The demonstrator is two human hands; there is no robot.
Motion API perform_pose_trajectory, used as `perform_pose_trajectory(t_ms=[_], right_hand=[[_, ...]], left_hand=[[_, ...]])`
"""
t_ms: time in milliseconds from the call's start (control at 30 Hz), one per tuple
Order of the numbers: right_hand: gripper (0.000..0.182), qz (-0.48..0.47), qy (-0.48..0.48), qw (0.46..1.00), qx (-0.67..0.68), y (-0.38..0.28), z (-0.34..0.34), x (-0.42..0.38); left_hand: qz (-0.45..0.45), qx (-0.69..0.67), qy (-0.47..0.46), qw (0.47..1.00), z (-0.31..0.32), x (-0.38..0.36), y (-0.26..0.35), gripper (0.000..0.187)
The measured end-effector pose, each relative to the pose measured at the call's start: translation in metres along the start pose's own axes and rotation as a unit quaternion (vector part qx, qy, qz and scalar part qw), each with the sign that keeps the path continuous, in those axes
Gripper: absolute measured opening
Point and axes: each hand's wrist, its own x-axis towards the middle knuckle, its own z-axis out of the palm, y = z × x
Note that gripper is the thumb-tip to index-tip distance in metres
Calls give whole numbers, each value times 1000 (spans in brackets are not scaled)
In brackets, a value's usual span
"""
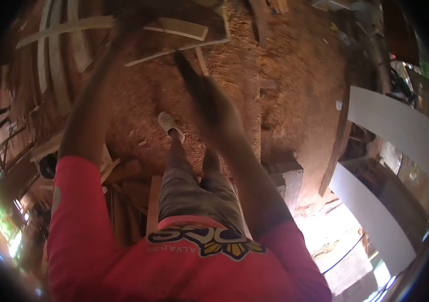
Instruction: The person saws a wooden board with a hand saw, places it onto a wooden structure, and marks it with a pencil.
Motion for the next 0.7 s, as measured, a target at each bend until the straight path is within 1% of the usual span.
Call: perform_pose_trajectory(t_ms=[33,67,100,200,233,300,333,367,400,433,467,533,567,600,633,667,700], right_hand=[[56,-40,25,998,46,-3,9,36],[56,57,-42,997,23,-17,5,38],[56,163,-96,982,2,-37,-17,38],[66,22,40,995,84,9,-21,-61],[69,18,22,991,133,10,-36,-104],[70,158,-63,983,66,28,-49,-186],[69,159,-80,983,40,27,-55,-193],[69,159,-96,983,14,25,-61,-199],[67,245,-120,958,88,18,-66,-192],[64,227,-122,964,68,6,-63,-171],[61,209,-124,969,49,-6,-59,-150],[52,160,-57,982,78,-20,-45,-66],[53,145,-73,978,129,-17,-38,-25],[48,94,-62,965,237,-31,-37,5],[47,31,-4,981,191,-27,-13,31],[45,-33,52,988,139,-20,5,48],[42,-29,76,987,141,-19,14,51]], left_hand=[[-15,-8,-12,1000,-3,-8,-6,14],[-27,-23,-24,999,0,-11,-13,15],[-34,-37,-33,998,5,-16,-19,17],[-43,-54,-42,997,31,-22,-37,22],[-47,-56,-49,996,36,-22,-44,24],[-60,-59,-61,995,43,-19,-52,28],[-72,-66,-62,993,41,-22,-56,30],[-93,-65,-51,992,33,-19,-45,30],[-114,-65,-39,991,24,-16,-34,31],[-135,-66,-27,988,14,-13,-23,32],[-131,-55,-22,990,19,-14,-27,34],[-67,-15,-36,997,43,-25,-59,38],[-32,6,-45,998,62,-26,-90,40],[2,33,-51,998,86,-30,-123,42],[53,70,-52,995,109,-32,-158,45],[34,62,-47,996,99,-28,-144,45],[18,59,-37,997,87,-25,-123,45]])
